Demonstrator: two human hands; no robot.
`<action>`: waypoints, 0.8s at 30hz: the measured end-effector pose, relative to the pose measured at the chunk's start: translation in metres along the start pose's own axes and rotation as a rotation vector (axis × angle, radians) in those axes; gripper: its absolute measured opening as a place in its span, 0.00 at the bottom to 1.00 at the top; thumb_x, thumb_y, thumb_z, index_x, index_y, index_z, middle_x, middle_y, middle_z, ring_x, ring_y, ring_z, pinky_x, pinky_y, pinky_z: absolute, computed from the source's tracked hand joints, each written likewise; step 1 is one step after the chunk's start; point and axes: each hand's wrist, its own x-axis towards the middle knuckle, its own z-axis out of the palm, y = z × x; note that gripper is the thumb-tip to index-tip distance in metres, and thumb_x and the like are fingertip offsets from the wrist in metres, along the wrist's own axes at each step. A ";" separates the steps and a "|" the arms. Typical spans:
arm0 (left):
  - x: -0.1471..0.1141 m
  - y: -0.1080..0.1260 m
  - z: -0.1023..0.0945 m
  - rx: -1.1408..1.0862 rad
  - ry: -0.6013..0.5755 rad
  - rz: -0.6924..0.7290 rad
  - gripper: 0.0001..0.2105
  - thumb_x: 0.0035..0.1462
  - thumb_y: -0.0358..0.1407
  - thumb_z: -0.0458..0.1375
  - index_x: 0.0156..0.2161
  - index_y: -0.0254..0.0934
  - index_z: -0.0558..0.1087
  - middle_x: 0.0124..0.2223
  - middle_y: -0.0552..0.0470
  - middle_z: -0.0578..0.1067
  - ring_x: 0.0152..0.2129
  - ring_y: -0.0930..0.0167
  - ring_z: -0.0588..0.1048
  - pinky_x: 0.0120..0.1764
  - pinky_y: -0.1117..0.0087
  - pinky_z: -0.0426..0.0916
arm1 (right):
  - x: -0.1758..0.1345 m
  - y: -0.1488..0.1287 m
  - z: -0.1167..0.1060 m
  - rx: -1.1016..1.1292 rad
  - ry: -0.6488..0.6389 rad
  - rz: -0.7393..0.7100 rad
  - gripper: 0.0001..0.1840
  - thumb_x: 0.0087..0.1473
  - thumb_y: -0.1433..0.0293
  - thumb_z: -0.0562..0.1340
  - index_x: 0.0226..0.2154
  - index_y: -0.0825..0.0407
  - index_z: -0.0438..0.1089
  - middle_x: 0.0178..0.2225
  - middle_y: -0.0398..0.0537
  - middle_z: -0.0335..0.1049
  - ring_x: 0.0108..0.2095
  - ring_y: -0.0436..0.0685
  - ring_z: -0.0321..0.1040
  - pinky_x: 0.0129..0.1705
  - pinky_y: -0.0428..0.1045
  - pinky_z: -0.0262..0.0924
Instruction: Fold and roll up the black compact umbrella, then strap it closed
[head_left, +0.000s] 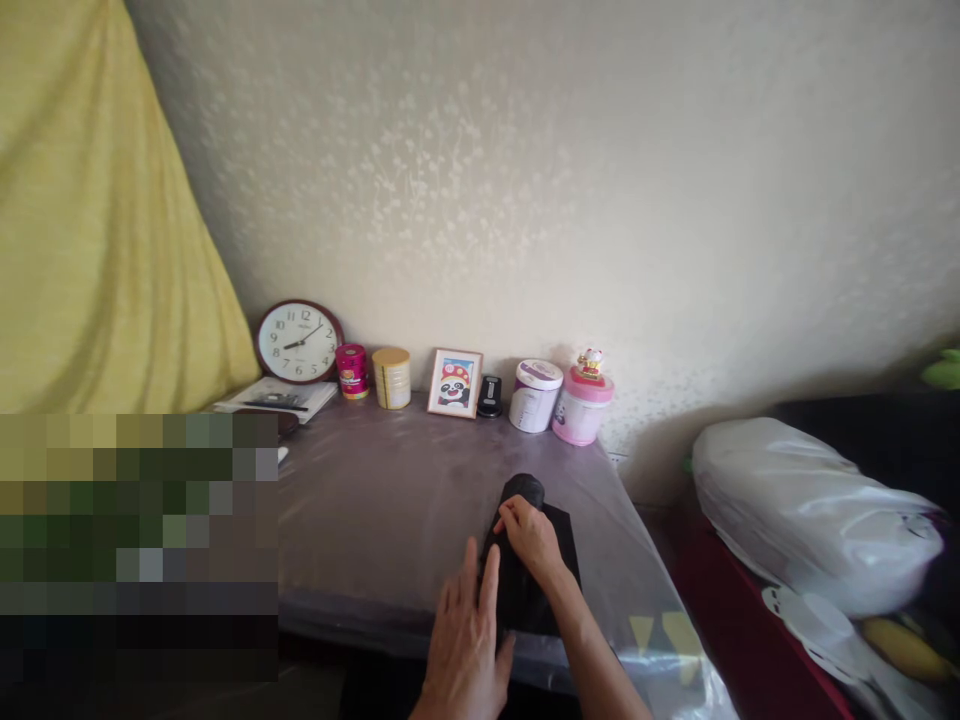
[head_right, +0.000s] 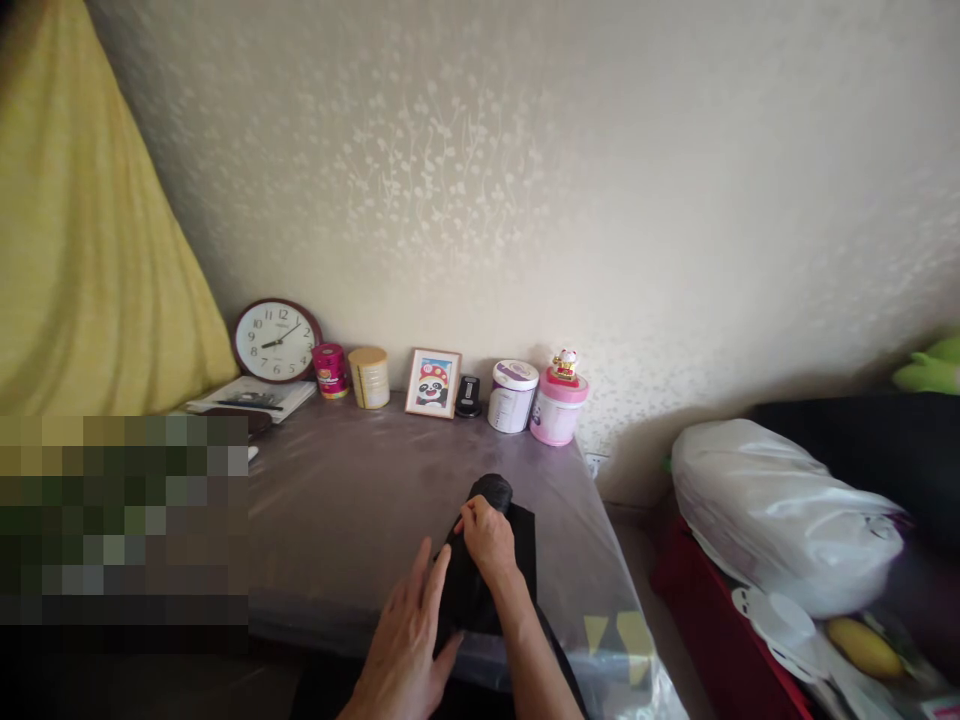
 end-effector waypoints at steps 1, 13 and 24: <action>0.001 0.001 -0.002 0.018 0.032 0.036 0.38 0.48 0.27 0.52 0.62 0.41 0.39 0.66 0.46 0.41 0.60 0.59 0.50 0.57 0.54 0.53 | 0.000 0.000 0.000 0.001 -0.003 0.004 0.11 0.56 0.70 0.50 0.28 0.49 0.66 0.25 0.39 0.75 0.29 0.50 0.71 0.32 0.43 0.53; 0.001 -0.006 0.006 0.025 -0.064 0.103 0.27 0.50 0.31 0.49 0.57 0.31 0.57 0.59 0.42 0.61 0.56 0.60 0.59 0.58 0.55 0.54 | -0.002 0.001 0.000 0.006 0.012 -0.005 0.11 0.56 0.70 0.51 0.28 0.49 0.67 0.25 0.39 0.75 0.28 0.50 0.70 0.31 0.43 0.54; 0.010 0.004 0.015 -0.047 -0.099 0.079 0.33 0.47 0.23 0.46 0.61 0.35 0.48 0.64 0.43 0.51 0.60 0.62 0.51 0.57 0.57 0.56 | -0.016 0.000 -0.005 0.154 -0.009 -0.097 0.13 0.57 0.66 0.51 0.29 0.48 0.69 0.25 0.39 0.74 0.27 0.49 0.69 0.31 0.43 0.57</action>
